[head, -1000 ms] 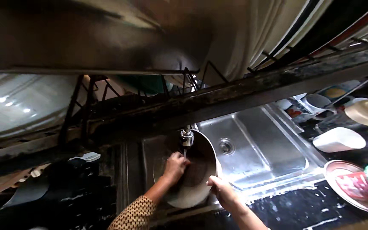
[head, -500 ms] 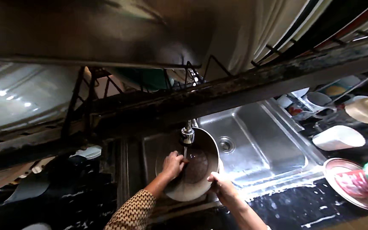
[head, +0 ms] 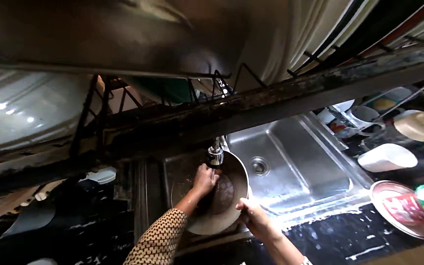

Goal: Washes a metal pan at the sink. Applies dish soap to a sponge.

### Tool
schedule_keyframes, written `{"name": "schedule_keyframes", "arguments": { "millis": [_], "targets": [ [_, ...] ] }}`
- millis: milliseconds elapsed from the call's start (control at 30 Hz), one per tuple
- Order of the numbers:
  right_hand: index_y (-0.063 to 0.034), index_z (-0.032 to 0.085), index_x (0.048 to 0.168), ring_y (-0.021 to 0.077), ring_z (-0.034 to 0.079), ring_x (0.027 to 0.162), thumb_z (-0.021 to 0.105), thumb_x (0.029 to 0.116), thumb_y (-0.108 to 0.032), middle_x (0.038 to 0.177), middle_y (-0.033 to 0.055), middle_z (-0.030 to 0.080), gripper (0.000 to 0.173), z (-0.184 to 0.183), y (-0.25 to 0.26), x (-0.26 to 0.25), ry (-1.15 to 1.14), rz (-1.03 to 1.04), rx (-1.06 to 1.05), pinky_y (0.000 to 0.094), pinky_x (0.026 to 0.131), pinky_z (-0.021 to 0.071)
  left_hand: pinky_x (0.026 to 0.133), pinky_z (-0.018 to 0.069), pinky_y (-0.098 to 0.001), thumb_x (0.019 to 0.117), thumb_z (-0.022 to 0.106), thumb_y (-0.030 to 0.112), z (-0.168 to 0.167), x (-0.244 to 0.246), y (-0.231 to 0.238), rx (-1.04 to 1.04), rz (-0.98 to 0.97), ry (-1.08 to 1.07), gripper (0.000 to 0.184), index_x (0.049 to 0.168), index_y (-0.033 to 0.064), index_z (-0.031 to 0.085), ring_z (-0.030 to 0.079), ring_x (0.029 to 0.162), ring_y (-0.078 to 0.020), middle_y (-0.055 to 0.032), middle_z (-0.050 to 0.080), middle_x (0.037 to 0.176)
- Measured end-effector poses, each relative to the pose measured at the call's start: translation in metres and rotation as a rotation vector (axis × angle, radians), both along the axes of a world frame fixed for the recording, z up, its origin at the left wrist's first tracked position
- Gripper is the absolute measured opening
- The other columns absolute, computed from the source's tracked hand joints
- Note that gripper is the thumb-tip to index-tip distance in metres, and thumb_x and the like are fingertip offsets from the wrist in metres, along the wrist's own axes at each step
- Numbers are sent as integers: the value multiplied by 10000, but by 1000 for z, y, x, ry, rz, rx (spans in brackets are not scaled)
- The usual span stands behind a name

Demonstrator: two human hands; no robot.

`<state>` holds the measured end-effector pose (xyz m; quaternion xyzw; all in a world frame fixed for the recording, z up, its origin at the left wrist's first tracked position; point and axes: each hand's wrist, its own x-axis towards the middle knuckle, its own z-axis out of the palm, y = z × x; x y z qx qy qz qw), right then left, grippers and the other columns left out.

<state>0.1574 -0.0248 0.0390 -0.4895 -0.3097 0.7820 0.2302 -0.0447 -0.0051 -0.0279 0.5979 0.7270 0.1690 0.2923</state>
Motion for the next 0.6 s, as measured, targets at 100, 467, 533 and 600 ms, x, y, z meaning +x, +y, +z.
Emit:
{"name": "schedule_keyframes", "arguments": {
  "millis": [100, 467, 533, 600],
  "targets": [
    [-179, -40, 1632, 208, 700, 812, 552, 771, -20, 1293, 189, 557, 1057, -4, 7, -3, -4, 29, 54, 374, 561, 593, 1057, 476, -492, 964, 634, 194, 18, 39, -13, 199, -186, -214, 281, 1112, -31, 715, 612, 1178, -382, -248, 658, 1185],
    [-129, 30, 1628, 146, 639, 770, 573, 754, 4, 1291, 187, 530, 1037, 4, 2, -3, -69, 82, 27, 303, 550, 526, 1125, 417, -572, 1017, 609, 250, 0, -39, -27, -208, 201, 260, 501, 1424, -30, 524, 409, 1413, -502, -343, 404, 1515],
    [-98, -15, 1616, 82, 605, 635, 547, 810, 7, 1153, 142, 552, 988, 4, -5, -13, -44, 135, -7, 241, 478, 495, 1177, 370, -523, 1010, 607, 260, 0, -22, -2, -71, 337, 119, 548, 1439, -62, 495, 386, 1441, -472, -337, 387, 1533],
    [-142, -90, 1619, 109, 630, 649, 539, 808, -1, 1219, 157, 540, 1036, -3, -3, -19, -10, 189, -30, 277, 467, 513, 1214, 329, -462, 1015, 575, 249, -4, 11, 8, 107, 345, -88, 541, 1414, -107, 500, 412, 1434, -423, -336, 436, 1497]
  ]
}}
